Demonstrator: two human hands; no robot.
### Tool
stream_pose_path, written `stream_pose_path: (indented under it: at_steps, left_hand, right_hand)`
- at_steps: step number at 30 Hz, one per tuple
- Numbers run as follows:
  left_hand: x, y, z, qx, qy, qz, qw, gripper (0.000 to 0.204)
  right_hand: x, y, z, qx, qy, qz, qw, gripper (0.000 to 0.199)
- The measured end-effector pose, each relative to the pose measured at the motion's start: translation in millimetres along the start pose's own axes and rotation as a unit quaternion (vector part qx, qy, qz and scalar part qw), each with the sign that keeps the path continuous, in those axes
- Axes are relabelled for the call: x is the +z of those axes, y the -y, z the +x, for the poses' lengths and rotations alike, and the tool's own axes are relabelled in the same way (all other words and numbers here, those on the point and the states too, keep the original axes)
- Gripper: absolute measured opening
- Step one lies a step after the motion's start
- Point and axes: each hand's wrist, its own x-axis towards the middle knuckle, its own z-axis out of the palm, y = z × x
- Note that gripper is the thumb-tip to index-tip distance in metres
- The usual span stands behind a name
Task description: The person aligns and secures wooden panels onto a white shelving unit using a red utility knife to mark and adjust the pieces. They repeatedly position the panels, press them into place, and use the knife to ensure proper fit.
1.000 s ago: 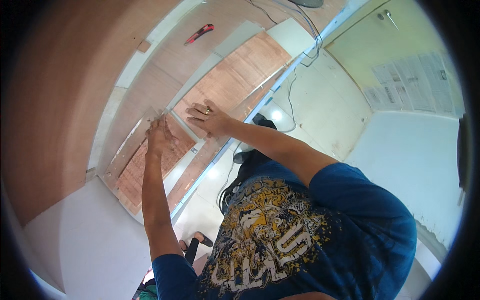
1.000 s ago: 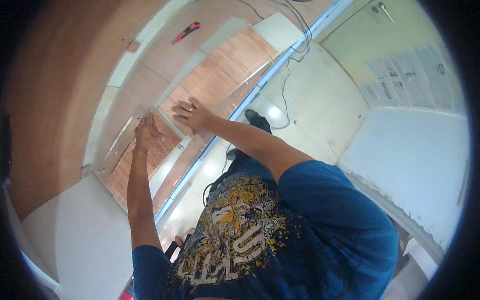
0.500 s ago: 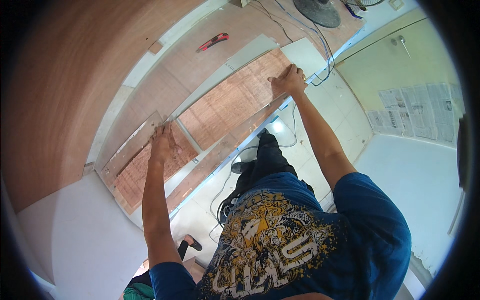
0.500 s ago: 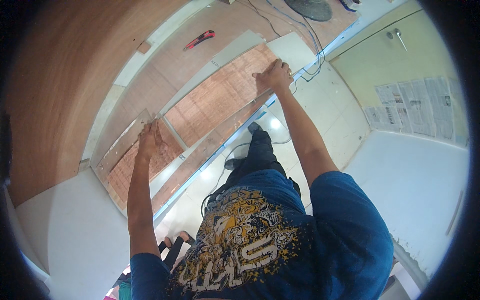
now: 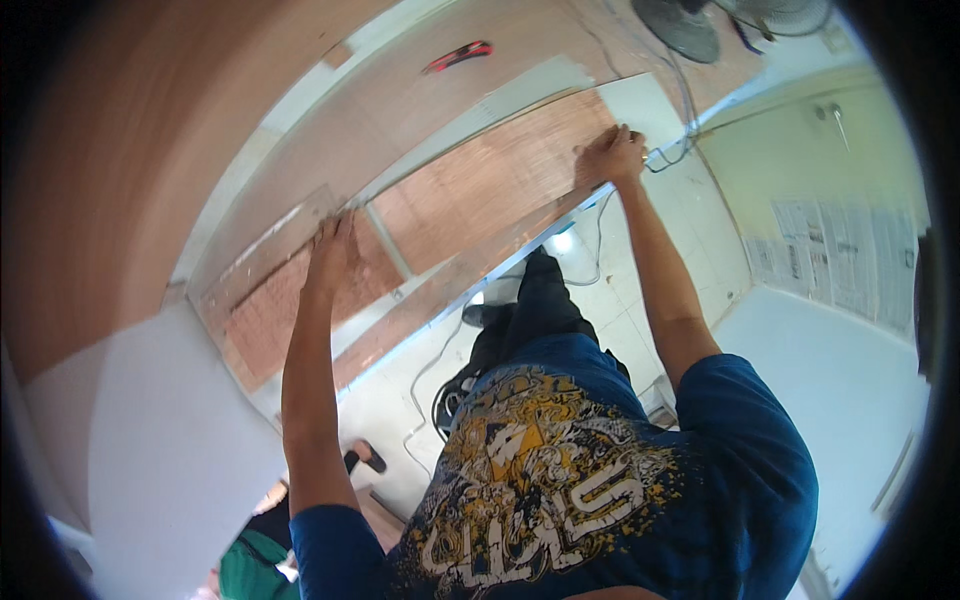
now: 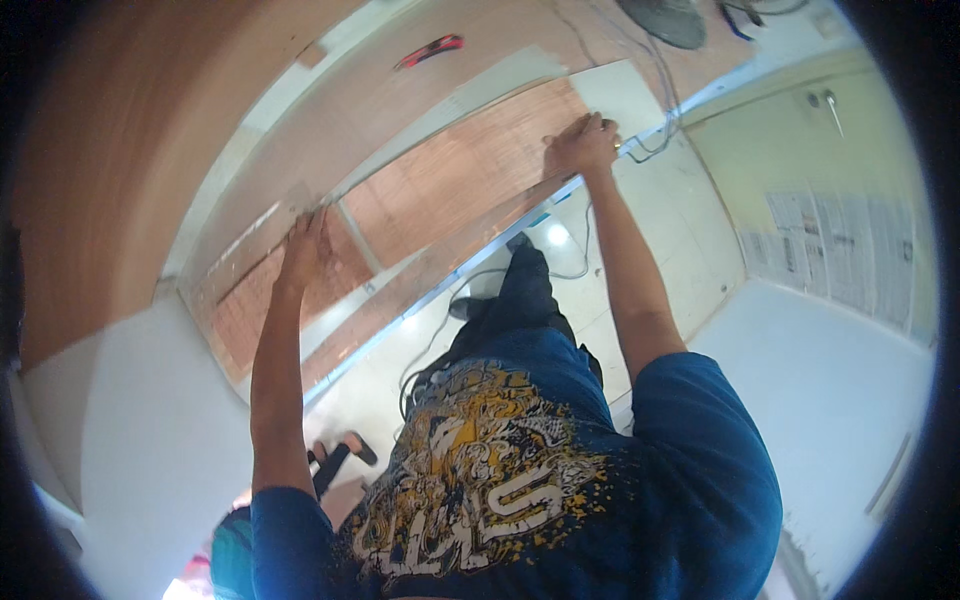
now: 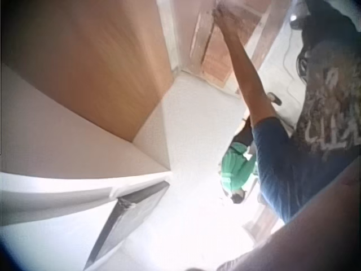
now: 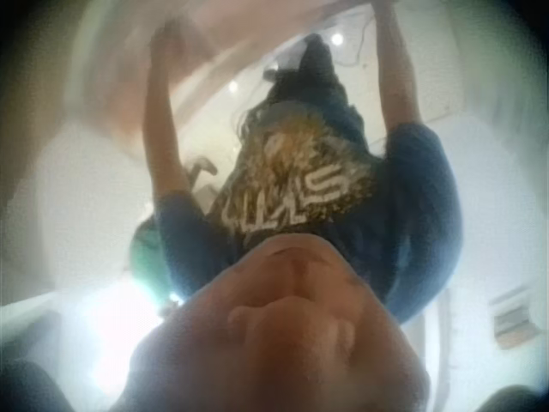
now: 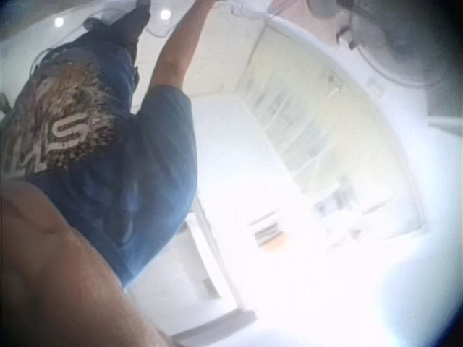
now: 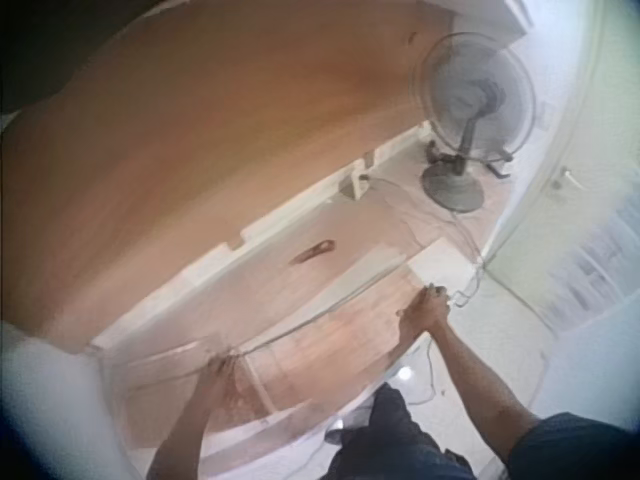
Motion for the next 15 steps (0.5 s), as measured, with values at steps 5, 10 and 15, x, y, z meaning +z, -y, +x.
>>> stream_pose_path:
  at_steps: [5, 10, 15]
  left_hand:
    - [-16.2, -96.4, -14.7, 0.062, 0.042, 0.209, 0.975, 0.108]
    - [-21.9, -98.4, -34.8, 0.011, 0.02, 0.233, 0.972, 0.111]
    - [-21.9, -98.3, -30.3, 0.017, 0.014, 0.247, 0.969, 0.126]
  right_hand:
    - [9.3, 33.8, -11.6, -0.364, 0.108, -0.034, 0.924, 0.109]
    - [31.6, 163.0, -119.5, -0.569, 0.3, -0.079, 0.762, 0.135]
    - [44.0, 191.2, -126.7, -0.554, 0.269, -0.132, 0.777, 0.142]
